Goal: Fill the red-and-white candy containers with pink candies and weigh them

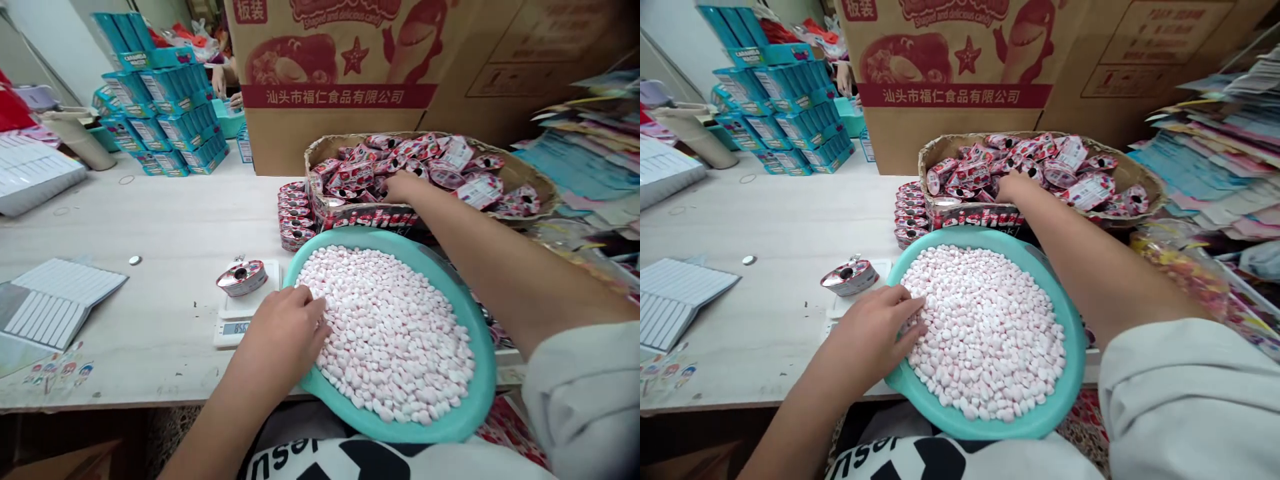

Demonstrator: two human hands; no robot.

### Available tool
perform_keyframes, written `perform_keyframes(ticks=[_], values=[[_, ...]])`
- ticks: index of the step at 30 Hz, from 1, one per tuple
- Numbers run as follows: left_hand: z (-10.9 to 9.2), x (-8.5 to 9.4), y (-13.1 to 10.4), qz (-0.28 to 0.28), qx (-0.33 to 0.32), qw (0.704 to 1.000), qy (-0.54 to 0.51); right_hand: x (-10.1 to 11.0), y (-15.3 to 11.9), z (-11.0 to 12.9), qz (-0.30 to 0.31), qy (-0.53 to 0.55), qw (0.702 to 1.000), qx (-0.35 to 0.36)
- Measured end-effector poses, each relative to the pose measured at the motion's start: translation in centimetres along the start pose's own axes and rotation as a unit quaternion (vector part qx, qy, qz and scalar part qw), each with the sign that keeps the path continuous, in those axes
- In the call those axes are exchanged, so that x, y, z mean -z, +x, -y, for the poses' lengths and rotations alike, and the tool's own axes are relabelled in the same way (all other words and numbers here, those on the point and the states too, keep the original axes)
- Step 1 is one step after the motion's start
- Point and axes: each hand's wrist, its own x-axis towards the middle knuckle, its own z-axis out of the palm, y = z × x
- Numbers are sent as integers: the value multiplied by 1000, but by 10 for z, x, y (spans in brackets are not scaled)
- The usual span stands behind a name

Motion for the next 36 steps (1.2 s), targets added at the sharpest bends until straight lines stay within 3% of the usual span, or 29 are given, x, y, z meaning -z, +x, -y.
perform_keyframes(ticks=[3,8,16,21,26,31,36], values=[[-5,-1,11,69,40,997,13,6,-7,4,25,5,999,-22],[0,-7,9,35,41,998,-20,11,-12,6,40,22,999,-24],[-26,-24,5,-9,34,997,75,17,-16,9,47,22,998,28],[-26,-31,8,-16,11,996,82,22,-21,12,36,31,999,17],[-26,-26,13,22,27,996,77,21,-20,13,44,37,998,17],[-27,-20,24,74,-9,994,85,19,-13,13,48,41,997,32],[-27,-20,30,98,14,992,80,16,-6,13,57,40,997,40]])
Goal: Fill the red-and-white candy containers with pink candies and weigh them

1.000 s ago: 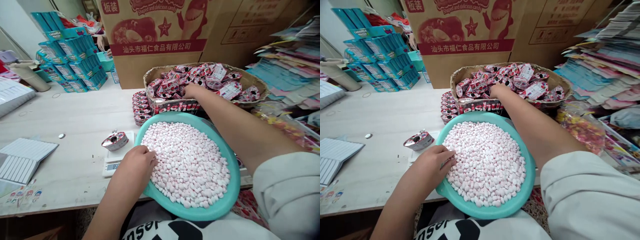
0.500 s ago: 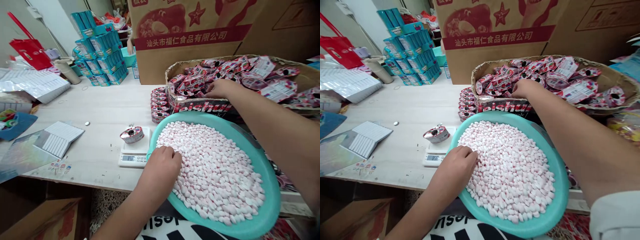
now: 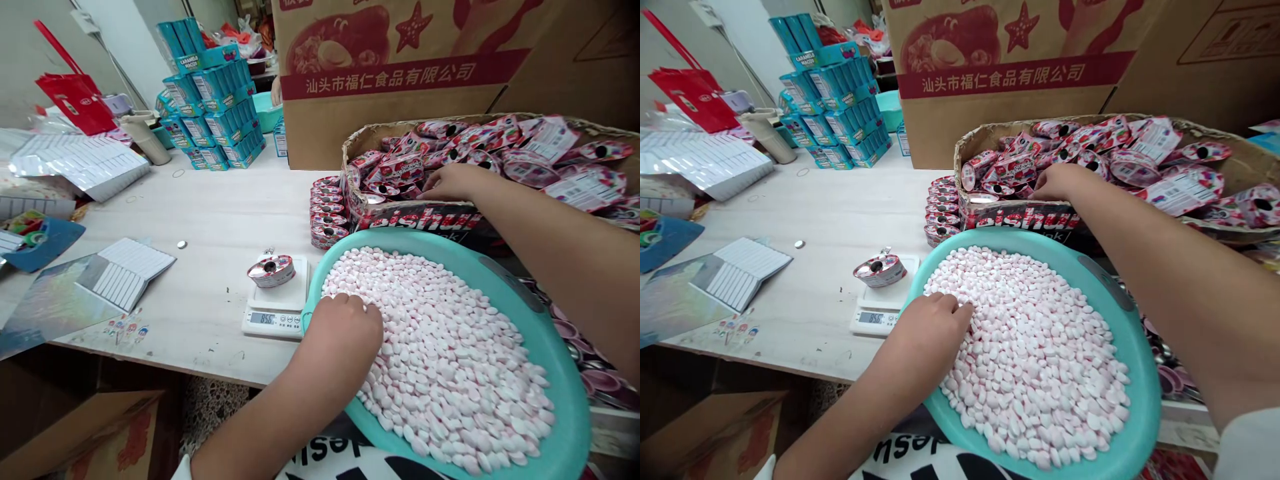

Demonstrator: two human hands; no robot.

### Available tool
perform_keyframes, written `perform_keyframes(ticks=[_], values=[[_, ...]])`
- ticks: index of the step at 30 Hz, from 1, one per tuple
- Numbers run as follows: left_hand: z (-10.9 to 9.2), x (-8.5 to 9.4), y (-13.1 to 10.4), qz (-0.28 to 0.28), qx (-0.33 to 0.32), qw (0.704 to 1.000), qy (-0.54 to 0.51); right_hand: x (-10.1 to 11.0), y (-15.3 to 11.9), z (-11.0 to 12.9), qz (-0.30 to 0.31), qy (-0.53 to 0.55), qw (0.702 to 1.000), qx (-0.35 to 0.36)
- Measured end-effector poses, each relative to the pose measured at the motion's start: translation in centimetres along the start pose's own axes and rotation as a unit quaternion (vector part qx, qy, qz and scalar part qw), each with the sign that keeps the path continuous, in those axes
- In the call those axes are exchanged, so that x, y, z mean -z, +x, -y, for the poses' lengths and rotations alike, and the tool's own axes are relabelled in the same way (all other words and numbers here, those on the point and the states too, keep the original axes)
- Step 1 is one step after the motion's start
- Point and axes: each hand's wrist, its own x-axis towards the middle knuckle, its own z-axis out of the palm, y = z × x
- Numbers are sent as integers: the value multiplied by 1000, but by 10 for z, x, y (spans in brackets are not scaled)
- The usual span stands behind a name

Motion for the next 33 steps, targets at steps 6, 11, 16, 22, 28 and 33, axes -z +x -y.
perform_keyframes(ticks=[6,11,16,22,28,33], values=[[7,-11,-4,-58,-45,997,-4,0,3,1,6,-3,1000,-2],[9,-10,-8,-79,-57,995,9,3,-3,4,5,5,1000,1],[11,-6,-9,-98,-57,993,-7,5,-9,6,3,18,1000,2],[26,-4,-19,-205,-61,971,-104,4,-8,2,-15,37,999,-8],[96,6,-46,-331,70,922,-188,5,-12,3,-17,55,998,-6],[146,3,-50,-316,156,909,-223,6,-11,3,-16,76,997,-28]])
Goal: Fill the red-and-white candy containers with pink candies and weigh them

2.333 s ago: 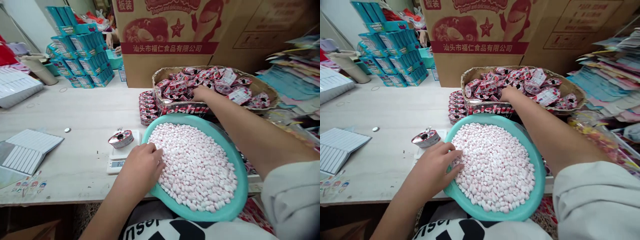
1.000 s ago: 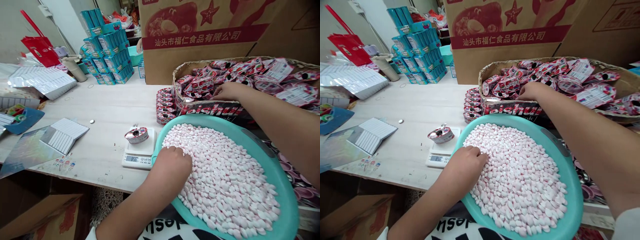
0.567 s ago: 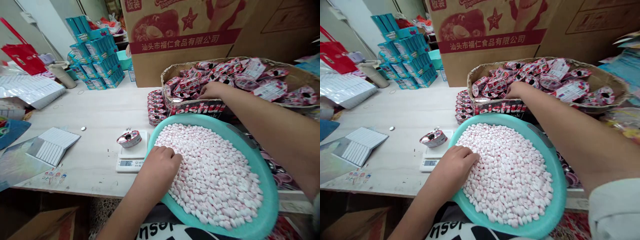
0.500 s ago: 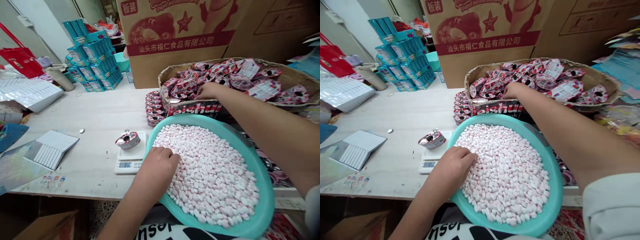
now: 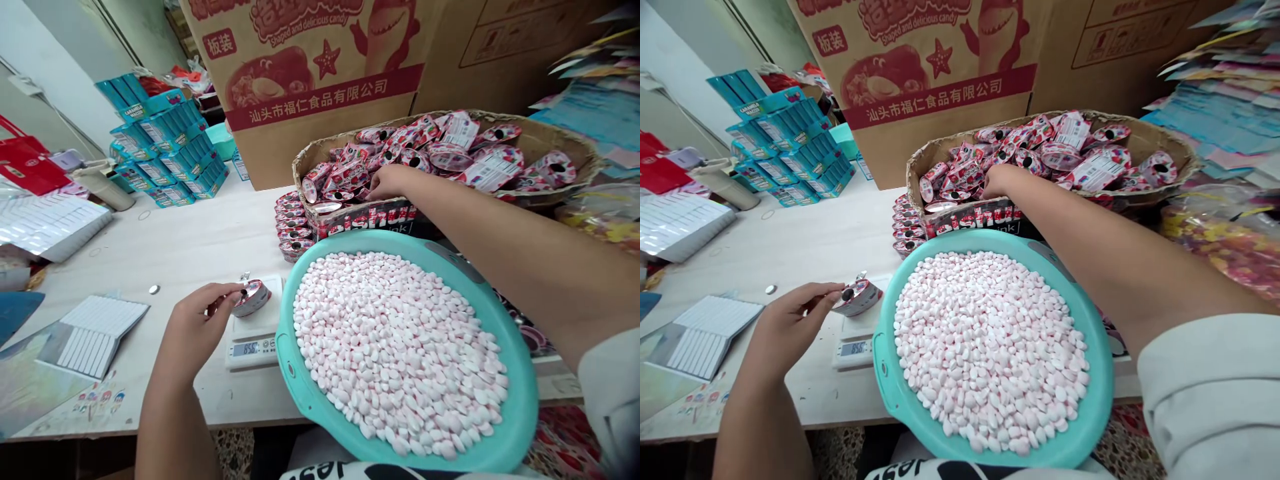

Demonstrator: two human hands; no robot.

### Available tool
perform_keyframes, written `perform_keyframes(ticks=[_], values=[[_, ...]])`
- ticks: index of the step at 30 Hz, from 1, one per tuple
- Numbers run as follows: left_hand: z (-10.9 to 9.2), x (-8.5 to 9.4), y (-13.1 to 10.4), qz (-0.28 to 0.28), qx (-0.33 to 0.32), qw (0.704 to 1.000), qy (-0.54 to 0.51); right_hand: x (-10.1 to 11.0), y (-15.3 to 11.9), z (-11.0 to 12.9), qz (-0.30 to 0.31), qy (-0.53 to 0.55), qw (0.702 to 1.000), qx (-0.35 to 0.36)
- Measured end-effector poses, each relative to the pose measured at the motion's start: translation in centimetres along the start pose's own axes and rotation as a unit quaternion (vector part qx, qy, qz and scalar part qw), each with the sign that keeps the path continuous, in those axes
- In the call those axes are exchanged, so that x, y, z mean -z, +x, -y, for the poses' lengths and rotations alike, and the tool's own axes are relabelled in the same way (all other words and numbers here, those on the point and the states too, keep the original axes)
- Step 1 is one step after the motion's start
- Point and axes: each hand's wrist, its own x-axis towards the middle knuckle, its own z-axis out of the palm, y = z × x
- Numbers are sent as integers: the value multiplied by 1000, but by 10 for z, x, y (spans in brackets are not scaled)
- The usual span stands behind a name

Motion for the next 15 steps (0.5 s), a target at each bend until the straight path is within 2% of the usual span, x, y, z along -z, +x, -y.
perform_keyframes(ticks=[3,7,15], values=[[12,-2,6,25,59,998,-9,-1,2,-1,2,8,1000,4],[17,-7,9,69,111,991,-34,-2,1,-3,-3,13,1000,11],[2,-4,16,134,124,983,23,-3,5,-5,-3,1,1000,11]])
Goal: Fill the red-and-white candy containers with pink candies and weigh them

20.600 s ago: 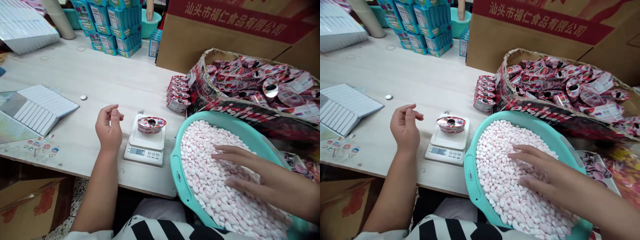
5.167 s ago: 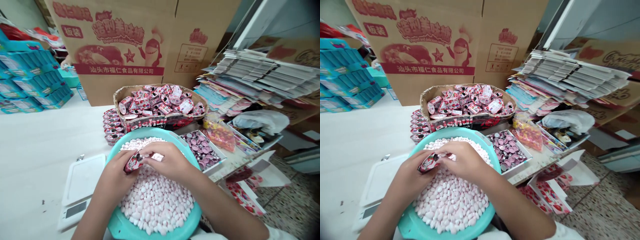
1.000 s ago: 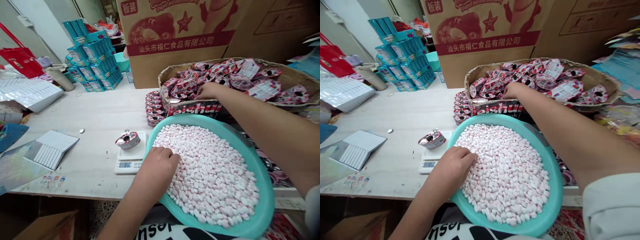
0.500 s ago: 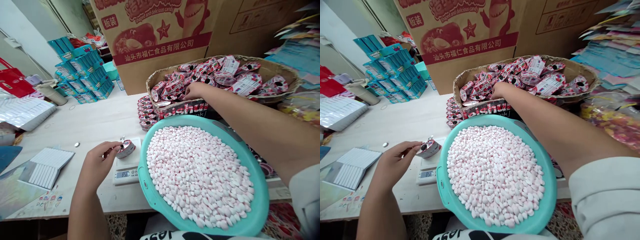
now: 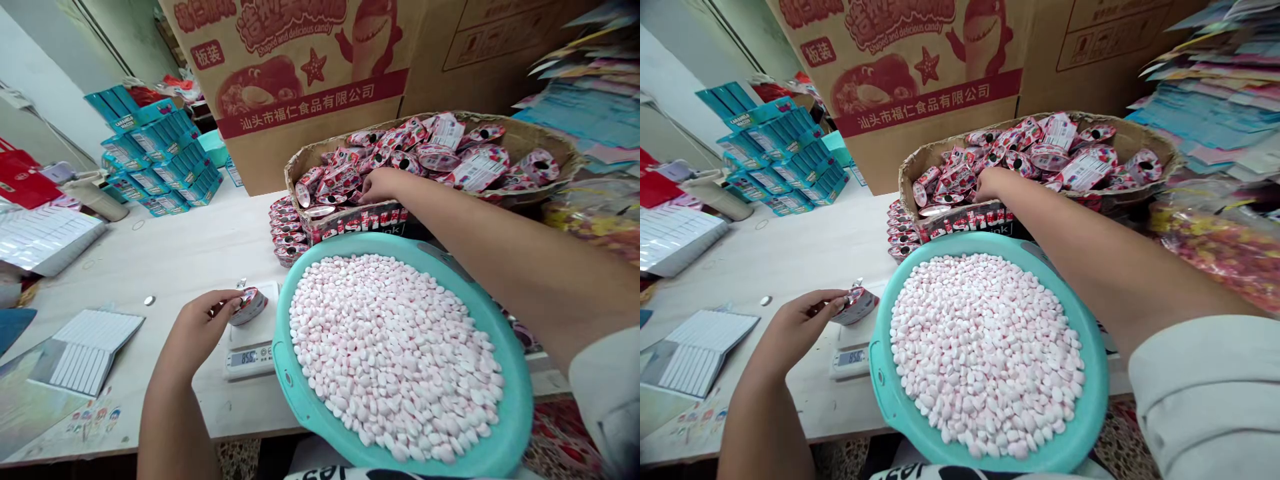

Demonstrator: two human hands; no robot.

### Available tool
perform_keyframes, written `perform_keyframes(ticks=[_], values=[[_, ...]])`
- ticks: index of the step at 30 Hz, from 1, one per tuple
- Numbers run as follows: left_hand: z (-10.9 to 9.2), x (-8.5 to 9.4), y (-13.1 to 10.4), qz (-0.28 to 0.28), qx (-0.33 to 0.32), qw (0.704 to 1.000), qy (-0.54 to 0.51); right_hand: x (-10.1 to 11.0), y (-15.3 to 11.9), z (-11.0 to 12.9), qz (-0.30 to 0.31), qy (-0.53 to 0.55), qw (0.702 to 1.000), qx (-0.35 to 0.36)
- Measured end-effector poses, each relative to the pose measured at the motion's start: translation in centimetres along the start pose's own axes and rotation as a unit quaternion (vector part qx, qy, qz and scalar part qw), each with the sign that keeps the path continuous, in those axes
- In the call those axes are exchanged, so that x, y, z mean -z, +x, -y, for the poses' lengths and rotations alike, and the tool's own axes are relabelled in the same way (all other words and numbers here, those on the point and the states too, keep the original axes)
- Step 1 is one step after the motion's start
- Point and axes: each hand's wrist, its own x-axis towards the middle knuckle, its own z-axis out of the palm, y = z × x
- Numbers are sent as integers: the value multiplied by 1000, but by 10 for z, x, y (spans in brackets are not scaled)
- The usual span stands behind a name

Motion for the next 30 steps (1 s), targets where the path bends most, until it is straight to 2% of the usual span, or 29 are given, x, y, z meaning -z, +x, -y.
perform_keyframes(ticks=[4,12,18,20,22,24,25,26,28,30], values=[[2,3,-2,0,6,1000,15,-1,2,0,-2,-3,1000,7],[5,0,-3,-59,-24,997,39,2,-3,5,6,-3,1000,19],[7,1,-2,-41,-51,996,62,3,-3,5,3,-11,1000,24],[4,3,-5,-53,-58,995,66,3,-3,5,2,-11,1000,20],[-5,3,-13,-95,-74,990,68,2,-2,6,2,-9,1000,16],[-23,-3,-26,-138,-107,983,64,1,1,6,6,-6,1000,15],[-35,-9,-35,-141,-136,979,60,0,2,5,8,-5,1000,15],[-48,-16,-44,-127,-169,976,53,-1,3,5,11,-5,1000,16],[-75,-34,-62,-45,-263,963,41,-2,5,5,17,-7,1000,18],[-97,-52,-76,29,-324,944,44,-3,6,6,22,-12,1000,19]])
